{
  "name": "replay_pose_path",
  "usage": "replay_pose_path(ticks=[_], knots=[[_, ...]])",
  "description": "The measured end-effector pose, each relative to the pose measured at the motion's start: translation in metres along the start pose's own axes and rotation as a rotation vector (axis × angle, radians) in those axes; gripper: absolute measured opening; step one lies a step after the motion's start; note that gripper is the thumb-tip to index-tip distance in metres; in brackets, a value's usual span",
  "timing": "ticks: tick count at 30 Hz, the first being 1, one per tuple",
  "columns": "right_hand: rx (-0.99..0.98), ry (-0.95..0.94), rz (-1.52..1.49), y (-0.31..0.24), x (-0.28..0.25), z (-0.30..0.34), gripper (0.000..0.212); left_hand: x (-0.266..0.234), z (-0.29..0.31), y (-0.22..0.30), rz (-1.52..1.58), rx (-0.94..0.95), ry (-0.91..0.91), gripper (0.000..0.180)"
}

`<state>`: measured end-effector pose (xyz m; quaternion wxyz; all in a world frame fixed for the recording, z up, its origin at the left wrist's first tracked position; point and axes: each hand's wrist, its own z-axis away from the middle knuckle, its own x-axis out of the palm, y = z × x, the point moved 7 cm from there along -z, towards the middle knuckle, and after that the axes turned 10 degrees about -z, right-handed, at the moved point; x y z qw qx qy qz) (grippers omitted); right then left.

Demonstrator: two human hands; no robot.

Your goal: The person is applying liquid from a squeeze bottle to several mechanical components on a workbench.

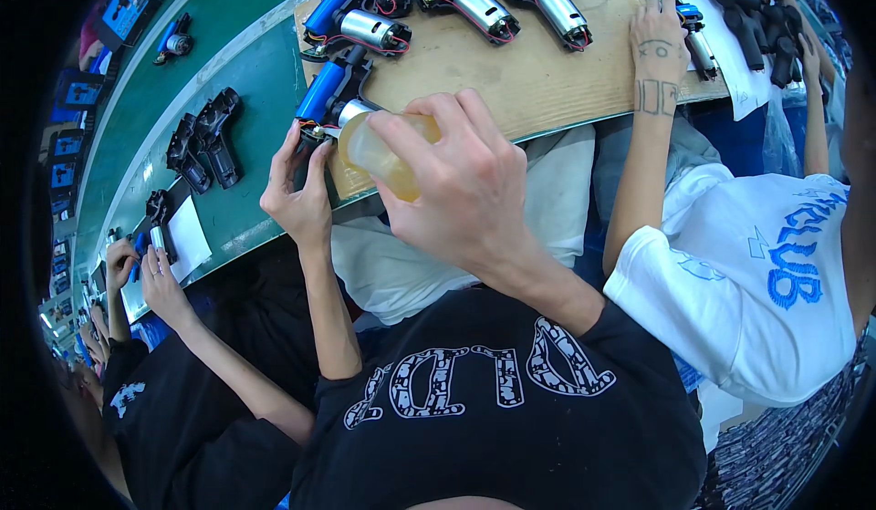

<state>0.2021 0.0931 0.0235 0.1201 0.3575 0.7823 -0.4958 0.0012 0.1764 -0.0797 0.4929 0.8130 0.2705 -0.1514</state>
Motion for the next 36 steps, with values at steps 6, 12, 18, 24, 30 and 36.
replay_pose_path(ticks=[6,12,18,24,30,36], knots=[[-0.066,0.08,-0.044,0.01,-0.002,0.021,0.053,-0.001,0.004,-0.003,0.029,0.022,0.023,0.038],[-0.102,0.16,-0.068,0.02,-0.001,0.041,0.052,0.002,0.004,-0.007,0.034,0.047,0.042,0.039],[-0.096,0.147,-0.002,0.01,0.005,0.042,0.051,0.003,0.006,-0.01,0.053,0.035,0.045,0.039],[-0.062,0.048,0.037,0.001,0.005,0.016,0.05,0.007,0.008,-0.014,0.076,0.028,0.044,0.04],[-0.078,0.091,0.003,0.005,0.003,0.021,0.051,0.004,0.005,-0.014,0.075,0.009,0.03,0.039],[0.164,0.14,-0.271,0.046,0.0,0.04,0.049,0.002,0.003,-0.006,0.029,0.011,0.007,0.042]])
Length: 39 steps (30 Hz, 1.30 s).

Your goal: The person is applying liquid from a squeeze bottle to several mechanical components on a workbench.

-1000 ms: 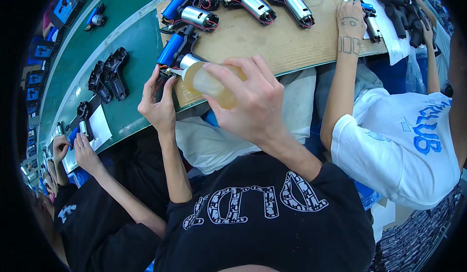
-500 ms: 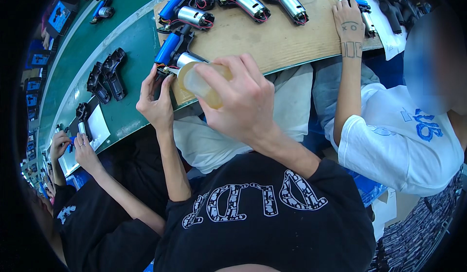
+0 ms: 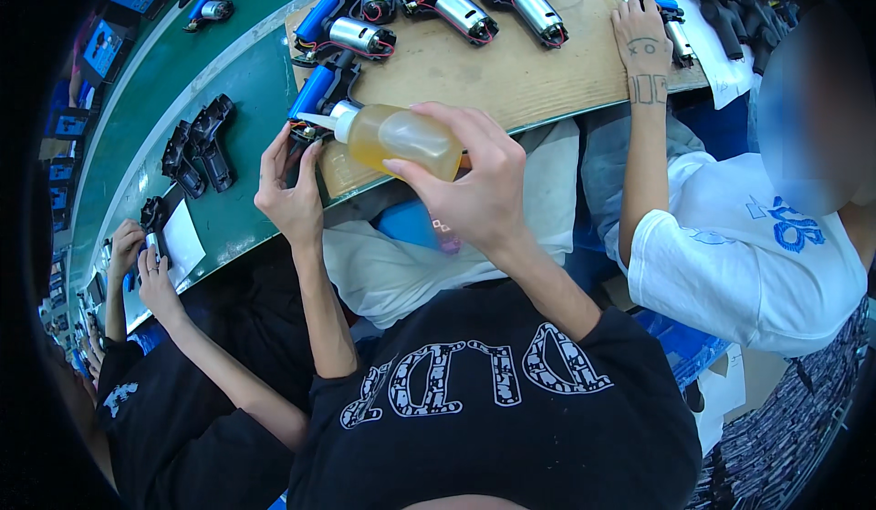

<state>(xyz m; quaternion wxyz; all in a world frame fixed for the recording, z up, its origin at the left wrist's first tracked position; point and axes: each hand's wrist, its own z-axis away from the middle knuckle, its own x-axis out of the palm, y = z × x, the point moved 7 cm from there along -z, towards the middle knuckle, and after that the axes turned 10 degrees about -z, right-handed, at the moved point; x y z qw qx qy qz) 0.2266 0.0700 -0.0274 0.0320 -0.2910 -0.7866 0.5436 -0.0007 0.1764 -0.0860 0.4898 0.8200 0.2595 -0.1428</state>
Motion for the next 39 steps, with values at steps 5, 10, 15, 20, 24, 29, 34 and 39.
replay_pose_path(ticks=[5,10,15,20,24,29,34,39], knots=[[0.195,0.057,-0.301,0.014,-0.001,0.0,0.047,-0.001,-0.002,0.002,0.042,-0.115,-0.027,0.055],[0.201,0.05,-0.28,0.014,-0.005,-0.006,0.049,0.0,-0.005,-0.001,0.02,-0.073,-0.066,0.049],[-0.143,-0.009,0.07,-0.012,-0.001,-0.02,0.048,-0.004,-0.008,-0.001,0.015,-0.159,-0.078,0.05],[-0.213,-0.025,0.176,-0.026,0.007,-0.031,0.05,-0.006,-0.016,0.014,-0.018,-0.121,-0.09,0.051],[-0.254,-0.069,0.256,-0.047,0.02,-0.04,0.052,-0.005,-0.019,0.01,-0.057,-0.063,-0.158,0.051],[-0.245,-0.118,0.319,-0.062,0.033,-0.045,0.052,-0.007,-0.024,0.014,-0.113,0.011,-0.164,0.05],[-0.248,-0.101,0.359,-0.063,0.033,-0.044,0.051,-0.006,-0.024,0.011,-0.116,0.044,-0.147,0.048],[-0.246,-0.088,0.317,-0.06,0.034,-0.043,0.051,-0.008,-0.024,0.011,-0.136,0.022,-0.129,0.048]])
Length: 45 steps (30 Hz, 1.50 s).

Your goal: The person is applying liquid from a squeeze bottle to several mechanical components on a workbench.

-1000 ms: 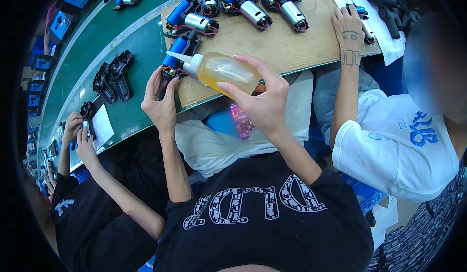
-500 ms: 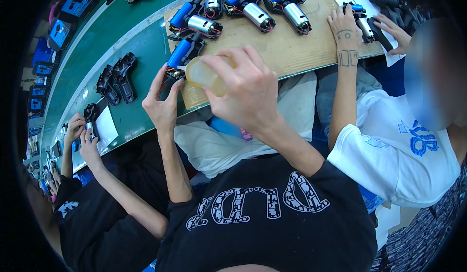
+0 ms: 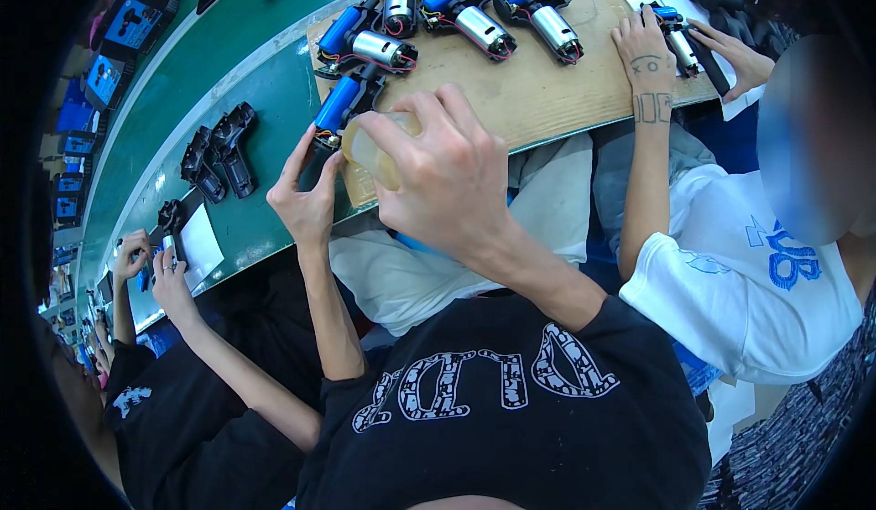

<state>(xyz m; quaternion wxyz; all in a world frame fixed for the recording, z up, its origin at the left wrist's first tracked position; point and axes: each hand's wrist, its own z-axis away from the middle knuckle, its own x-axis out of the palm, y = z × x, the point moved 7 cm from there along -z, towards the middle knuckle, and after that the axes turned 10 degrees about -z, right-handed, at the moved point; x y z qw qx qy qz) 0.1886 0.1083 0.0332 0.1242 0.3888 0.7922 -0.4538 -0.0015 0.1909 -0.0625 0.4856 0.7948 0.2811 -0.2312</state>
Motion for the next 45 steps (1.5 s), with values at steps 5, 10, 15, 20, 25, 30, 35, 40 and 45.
replay_pose_path(ticks=[5,10,15,20,25,30,35,40,45], knots=[[0.015,0.068,-0.052,0.01,-0.011,0.007,0.05,0.003,0.0,-0.002,0.042,-0.021,-0.012,0.048],[0.03,0.152,-0.114,0.027,-0.01,0.011,0.049,0.003,0.001,-0.004,0.053,0.026,0.018,0.051],[0.075,0.157,-0.181,0.054,0.006,0.006,0.047,0.002,0.0,-0.004,0.005,-0.064,-0.047,0.068],[0.537,0.155,-0.65,0.08,-0.002,0.017,0.043,-0.003,0.018,0.074,-0.214,0.522,0.092,0.058],[0.554,0.224,-0.943,0.074,-0.024,0.024,0.052,0.048,0.02,0.096,-0.259,0.609,-0.245,0.046],[0.564,0.155,-1.028,0.052,-0.041,0.043,0.053,0.047,0.013,0.087,-0.302,0.553,-0.384,0.036],[0.263,0.037,-0.835,0.023,-0.063,0.063,0.064,0.026,0.016,0.089,-0.3,0.699,-0.152,0.034],[0.047,0.128,-0.93,0.022,-0.092,0.064,0.063,0.042,-0.016,0.17,-0.187,0.829,0.015,0.044],[0.0,0.159,-0.89,0.024,-0.114,0.065,0.064,0.134,-0.103,0.255,-0.136,1.042,-0.054,0.041]])
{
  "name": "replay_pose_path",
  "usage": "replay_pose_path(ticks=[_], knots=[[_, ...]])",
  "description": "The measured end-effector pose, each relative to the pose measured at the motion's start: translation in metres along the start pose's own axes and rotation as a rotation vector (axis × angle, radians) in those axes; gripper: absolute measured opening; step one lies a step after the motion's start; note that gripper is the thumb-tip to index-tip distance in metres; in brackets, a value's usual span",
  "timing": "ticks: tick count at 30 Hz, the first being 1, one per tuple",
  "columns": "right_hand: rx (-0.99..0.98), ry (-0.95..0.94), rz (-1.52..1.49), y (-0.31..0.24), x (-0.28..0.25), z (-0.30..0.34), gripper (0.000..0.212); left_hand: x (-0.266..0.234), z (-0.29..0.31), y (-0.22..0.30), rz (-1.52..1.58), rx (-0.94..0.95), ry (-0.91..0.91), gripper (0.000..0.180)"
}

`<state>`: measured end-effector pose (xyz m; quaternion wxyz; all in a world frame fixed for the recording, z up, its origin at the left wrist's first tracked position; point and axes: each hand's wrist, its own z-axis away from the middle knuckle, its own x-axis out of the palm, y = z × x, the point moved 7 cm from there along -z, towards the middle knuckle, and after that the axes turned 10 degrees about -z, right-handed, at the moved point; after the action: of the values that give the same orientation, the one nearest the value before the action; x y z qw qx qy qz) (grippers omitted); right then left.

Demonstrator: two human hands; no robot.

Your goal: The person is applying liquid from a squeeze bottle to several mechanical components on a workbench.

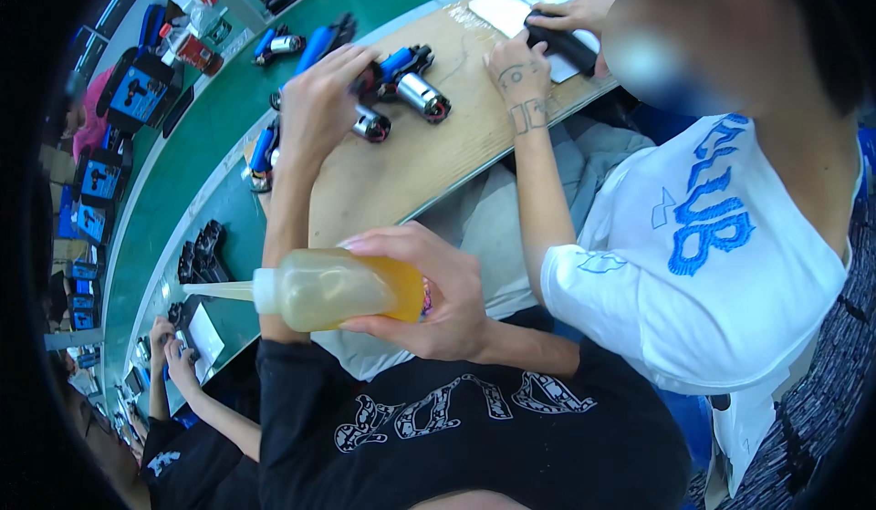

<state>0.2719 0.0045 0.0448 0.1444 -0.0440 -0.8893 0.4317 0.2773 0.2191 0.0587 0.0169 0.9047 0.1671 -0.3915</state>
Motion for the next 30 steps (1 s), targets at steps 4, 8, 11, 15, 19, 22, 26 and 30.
replay_pose_path(ticks=[4,8,11,15,19,22,26,30], knots=[[0.089,0.102,0.098,0.006,-0.02,0.015,0.064,0.119,-0.067,-0.008,-0.048,0.052,-0.312,0.022],[0.134,0.162,0.105,0.008,-0.032,0.021,0.062,0.191,-0.081,-0.009,-0.095,0.058,-0.522,0.007],[0.123,0.194,0.132,0.016,-0.047,0.022,0.064,0.216,-0.084,0.001,-0.079,0.028,-0.679,0.024],[0.115,0.235,0.163,0.036,-0.06,0.017,0.067,0.232,-0.089,-0.05,0.298,-0.027,-0.691,0.063],[0.144,0.235,0.213,0.054,-0.061,0.01,0.065,0.226,-0.057,-0.215,-0.18,-0.227,-0.565,0.072],[0.154,0.245,0.209,0.057,-0.065,0.005,0.062,0.249,-0.021,-0.271,-0.307,-0.232,-0.833,0.058],[0.145,0.282,0.274,0.061,-0.066,0.002,0.063,0.257,-0.03,-0.255,-0.178,-0.152,-0.555,0.055],[0.124,0.307,0.299,0.053,-0.058,0.0,0.06,0.259,-0.033,-0.253,-0.239,-0.128,-0.579,0.049]])
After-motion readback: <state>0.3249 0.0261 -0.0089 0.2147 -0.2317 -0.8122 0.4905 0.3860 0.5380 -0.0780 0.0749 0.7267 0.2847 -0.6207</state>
